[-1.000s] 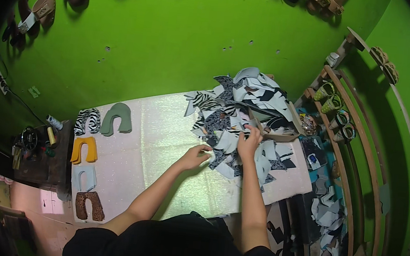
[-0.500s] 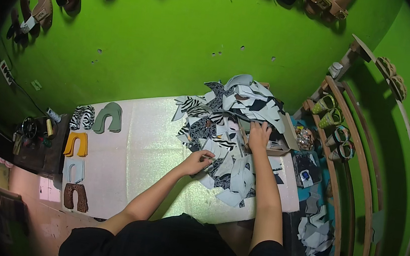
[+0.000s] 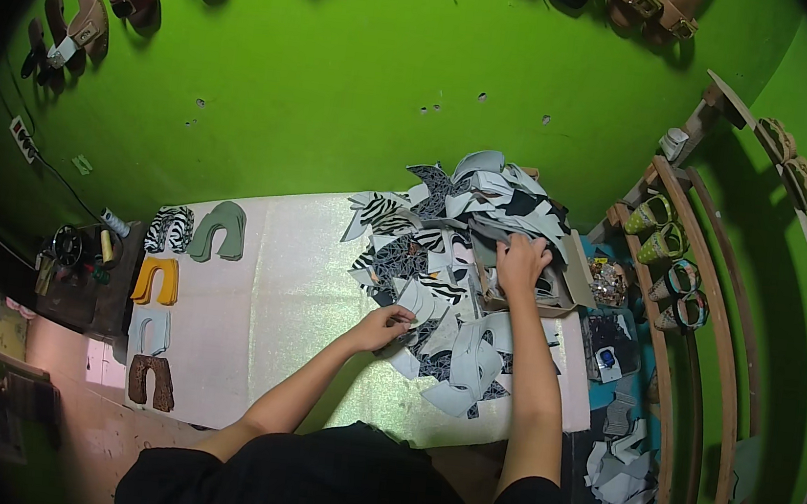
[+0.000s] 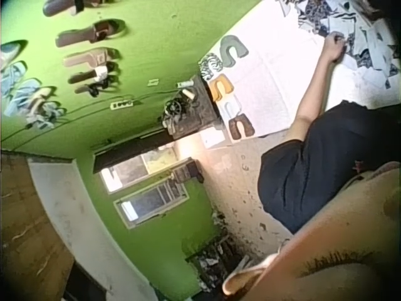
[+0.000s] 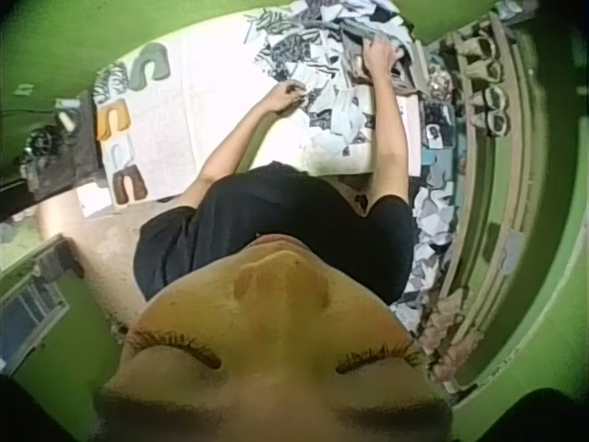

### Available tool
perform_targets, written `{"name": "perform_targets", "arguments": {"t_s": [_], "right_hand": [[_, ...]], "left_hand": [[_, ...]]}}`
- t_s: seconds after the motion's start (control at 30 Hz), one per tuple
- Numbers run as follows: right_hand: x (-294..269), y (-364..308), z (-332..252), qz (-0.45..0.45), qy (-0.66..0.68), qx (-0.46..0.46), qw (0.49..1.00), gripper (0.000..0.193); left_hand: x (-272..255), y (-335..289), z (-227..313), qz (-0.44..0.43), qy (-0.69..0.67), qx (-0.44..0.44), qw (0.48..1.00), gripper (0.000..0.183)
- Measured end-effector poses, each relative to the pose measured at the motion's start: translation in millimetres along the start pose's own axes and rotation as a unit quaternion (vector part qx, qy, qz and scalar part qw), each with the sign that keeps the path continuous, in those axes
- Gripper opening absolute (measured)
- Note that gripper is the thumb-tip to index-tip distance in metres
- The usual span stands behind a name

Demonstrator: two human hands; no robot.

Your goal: Sorting and organizing cut shoe upper components on a workbench.

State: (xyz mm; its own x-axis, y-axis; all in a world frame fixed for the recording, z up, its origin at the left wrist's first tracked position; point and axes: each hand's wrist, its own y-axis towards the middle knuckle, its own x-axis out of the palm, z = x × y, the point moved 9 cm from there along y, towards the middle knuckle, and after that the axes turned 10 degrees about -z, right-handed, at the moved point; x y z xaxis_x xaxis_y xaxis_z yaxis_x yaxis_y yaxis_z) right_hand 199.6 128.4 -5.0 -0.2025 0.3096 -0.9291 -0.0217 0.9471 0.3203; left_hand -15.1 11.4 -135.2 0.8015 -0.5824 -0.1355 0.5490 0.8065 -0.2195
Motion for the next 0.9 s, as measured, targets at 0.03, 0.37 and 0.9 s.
{"name": "perform_targets", "arguments": {"t_s": [0.03,0.37,0.9], "right_hand": [[-2,5,4,-0.01,0.027,0.01,1.0,0.028],[-18,40,52,-0.03,0.46,0.144,0.875,0.034],[35,-16,-54,-0.3,0.654,0.098,0.687,0.024]], "left_hand": [[-2,-1,-1,0.006,0.008,0.001,1.0,0.028],[-2,-8,-3,0.019,-0.015,-0.011,1.0,0.029],[-41,-4,52,0.173,-0.056,0.113,0.977,0.037]]}}
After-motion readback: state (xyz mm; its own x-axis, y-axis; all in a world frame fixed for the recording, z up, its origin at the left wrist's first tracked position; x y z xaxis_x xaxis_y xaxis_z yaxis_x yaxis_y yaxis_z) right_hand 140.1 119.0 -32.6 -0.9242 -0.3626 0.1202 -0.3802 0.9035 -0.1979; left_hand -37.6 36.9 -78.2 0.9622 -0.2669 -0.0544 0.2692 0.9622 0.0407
